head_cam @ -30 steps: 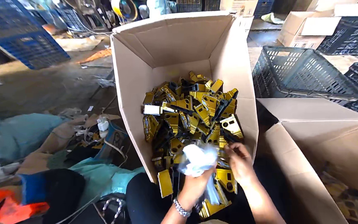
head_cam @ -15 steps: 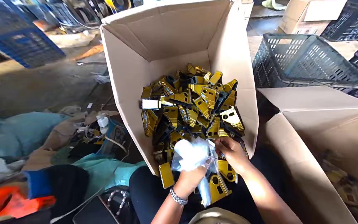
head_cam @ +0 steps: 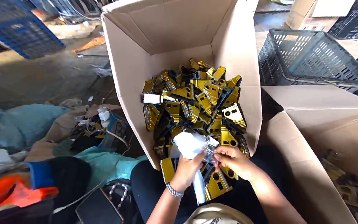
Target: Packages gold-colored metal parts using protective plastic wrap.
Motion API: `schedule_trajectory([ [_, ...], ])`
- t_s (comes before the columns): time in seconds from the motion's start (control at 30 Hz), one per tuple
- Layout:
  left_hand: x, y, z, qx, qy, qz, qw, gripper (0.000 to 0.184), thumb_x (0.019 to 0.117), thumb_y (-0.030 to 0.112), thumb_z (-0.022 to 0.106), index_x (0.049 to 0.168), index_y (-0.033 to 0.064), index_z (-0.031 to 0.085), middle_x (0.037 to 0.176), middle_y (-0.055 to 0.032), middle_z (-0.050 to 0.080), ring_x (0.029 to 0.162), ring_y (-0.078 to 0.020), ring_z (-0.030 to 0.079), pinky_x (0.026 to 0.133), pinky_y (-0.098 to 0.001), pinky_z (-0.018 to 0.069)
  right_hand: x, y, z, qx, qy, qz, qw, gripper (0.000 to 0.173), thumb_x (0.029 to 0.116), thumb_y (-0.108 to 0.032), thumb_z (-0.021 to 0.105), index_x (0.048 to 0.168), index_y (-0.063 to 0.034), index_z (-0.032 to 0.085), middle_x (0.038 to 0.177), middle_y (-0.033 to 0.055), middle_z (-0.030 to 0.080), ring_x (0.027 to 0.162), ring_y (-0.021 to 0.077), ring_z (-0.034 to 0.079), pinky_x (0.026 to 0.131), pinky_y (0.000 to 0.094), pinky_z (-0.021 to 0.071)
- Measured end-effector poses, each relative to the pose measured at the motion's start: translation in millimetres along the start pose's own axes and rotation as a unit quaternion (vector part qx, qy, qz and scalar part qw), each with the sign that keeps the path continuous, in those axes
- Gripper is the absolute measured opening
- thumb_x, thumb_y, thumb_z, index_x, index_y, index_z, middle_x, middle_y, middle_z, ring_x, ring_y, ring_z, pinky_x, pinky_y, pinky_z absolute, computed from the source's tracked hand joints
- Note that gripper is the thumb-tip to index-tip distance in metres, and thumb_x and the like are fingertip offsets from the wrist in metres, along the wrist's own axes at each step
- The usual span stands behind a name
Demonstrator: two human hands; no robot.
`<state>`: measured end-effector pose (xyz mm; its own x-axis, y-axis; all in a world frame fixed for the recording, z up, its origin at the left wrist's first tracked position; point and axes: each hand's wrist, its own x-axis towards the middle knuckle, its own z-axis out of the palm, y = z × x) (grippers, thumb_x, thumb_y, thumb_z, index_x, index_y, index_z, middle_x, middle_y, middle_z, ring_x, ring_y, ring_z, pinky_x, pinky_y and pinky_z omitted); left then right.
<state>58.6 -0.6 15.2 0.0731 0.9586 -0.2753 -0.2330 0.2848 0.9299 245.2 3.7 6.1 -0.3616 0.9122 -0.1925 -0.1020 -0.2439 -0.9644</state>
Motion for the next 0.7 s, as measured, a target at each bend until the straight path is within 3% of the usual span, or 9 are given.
schedule_trajectory([
  [0.1, 16, 2, -21, 0.215, 0.075, 0.129, 0.965, 0.033, 0.0858, 0.006, 0.075, 0.115, -0.0043, 0.064, 0.096, -0.0049, 0.072, 0.084, -0.0052, 0.068, 0.079, -0.0223, 0.0579, 0, -3, -4, 0.008, 0.011, 0.019, 1.000, 0.007, 0.0994, -0.006, 0.059, 0.093, -0.0062, 0.063, 0.072, -0.0048, 0.066, 0.057, 0.0052, 0.063, 0.056, 0.0227, 0.0577],
  [0.17, 31, 0, -44, 0.341, 0.155, 0.232, 0.898, 0.044, 0.0790, 0.011, 0.080, 0.110, -0.0167, 0.066, 0.100, -0.0239, 0.073, 0.096, -0.0274, 0.073, 0.091, -0.0453, 0.0561, 0, -2, -3, 0.056, 0.054, 0.015, 0.997, 0.018, 0.0960, -0.006, 0.064, 0.081, -0.0123, 0.056, 0.061, -0.0055, 0.062, 0.047, 0.0041, 0.058, 0.046, 0.0201, 0.0516],
  [0.23, 34, 10, -51, 0.261, 0.117, 0.191, 0.939, 0.046, 0.0823, 0.019, 0.080, 0.115, -0.0085, 0.065, 0.100, -0.0116, 0.073, 0.093, -0.0162, 0.071, 0.088, -0.0352, 0.0590, 3, -4, 2, 0.072, 0.083, 0.002, 0.994, 0.024, 0.0901, -0.004, 0.071, 0.076, -0.0135, 0.054, 0.056, -0.0051, 0.059, 0.043, 0.0041, 0.055, 0.042, 0.0199, 0.0491],
  [0.33, 6, 18, -21, 0.066, -0.136, 0.060, 0.987, 0.045, 0.0705, 0.003, 0.084, 0.111, 0.0028, 0.064, 0.090, 0.0022, 0.072, 0.084, -0.0075, 0.070, 0.081, -0.0277, 0.0602, 4, -19, 14, -0.088, -0.047, 0.038, 0.994, 0.019, 0.0826, -0.007, 0.078, 0.083, -0.0039, 0.059, 0.060, -0.0035, 0.060, 0.046, 0.0047, 0.057, 0.047, 0.0216, 0.0520],
  [0.43, 3, 7, -20, 0.086, -0.102, 0.083, 0.988, 0.040, 0.0678, -0.005, 0.082, 0.103, 0.0044, 0.065, 0.086, 0.0060, 0.070, 0.083, -0.0036, 0.068, 0.081, -0.0242, 0.0587, 10, -38, 0, -0.252, -0.103, 0.026, 0.962, 0.028, 0.0877, -0.019, 0.079, 0.085, 0.0016, 0.060, 0.066, 0.0031, 0.059, 0.050, 0.0081, 0.056, 0.051, 0.0256, 0.0514],
  [0.5, 10, -1, -38, 0.142, 0.005, 0.124, 0.982, 0.041, 0.0670, -0.003, 0.080, 0.104, 0.0011, 0.062, 0.082, 0.0044, 0.067, 0.078, -0.0040, 0.066, 0.076, -0.0239, 0.0581, 15, -38, -27, -0.336, 0.016, -0.005, 0.942, 0.029, 0.0947, -0.022, 0.072, 0.098, 0.0059, 0.064, 0.079, 0.0122, 0.065, 0.063, 0.0172, 0.064, 0.062, 0.0344, 0.0571],
  [0.57, 14, -9, -53, 0.181, 0.061, 0.170, 0.967, 0.043, 0.0711, 0.003, 0.078, 0.110, -0.0048, 0.061, 0.089, 0.0008, 0.070, 0.084, -0.0047, 0.068, 0.081, -0.0249, 0.0590, 25, -28, -59, -0.485, 0.088, 0.027, 0.870, 0.024, 0.0996, -0.015, 0.064, 0.112, 0.0057, 0.068, 0.107, 0.0220, 0.069, 0.097, 0.0326, 0.068, 0.089, 0.0484, 0.0548],
  [0.63, 17, -9, -53, 0.152, 0.080, 0.186, 0.968, 0.043, 0.0766, 0.002, 0.078, 0.115, -0.0066, 0.060, 0.094, -0.0035, 0.074, 0.090, -0.0095, 0.072, 0.085, -0.0278, 0.0601, 35, -9, -82, -0.627, 0.037, 0.138, 0.765, 0.038, 0.0927, 0.004, 0.060, 0.129, -0.0026, 0.068, 0.150, 0.0255, 0.047, 0.140, 0.0506, 0.038, 0.112, 0.0706, 0.0279],
  [0.7, 18, -5, -45, 0.111, 0.087, 0.192, 0.971, 0.041, 0.0793, 0.002, 0.077, 0.115, -0.0066, 0.059, 0.095, -0.0058, 0.074, 0.090, -0.0120, 0.072, 0.084, -0.0291, 0.0609, 43, 23, -92, -0.697, -0.030, 0.195, 0.689, 0.052, 0.0872, 0.008, 0.064, 0.137, -0.0079, 0.065, 0.166, 0.0268, 0.022, 0.150, 0.0592, 0.008, 0.115, 0.0783, 0.0091],
])
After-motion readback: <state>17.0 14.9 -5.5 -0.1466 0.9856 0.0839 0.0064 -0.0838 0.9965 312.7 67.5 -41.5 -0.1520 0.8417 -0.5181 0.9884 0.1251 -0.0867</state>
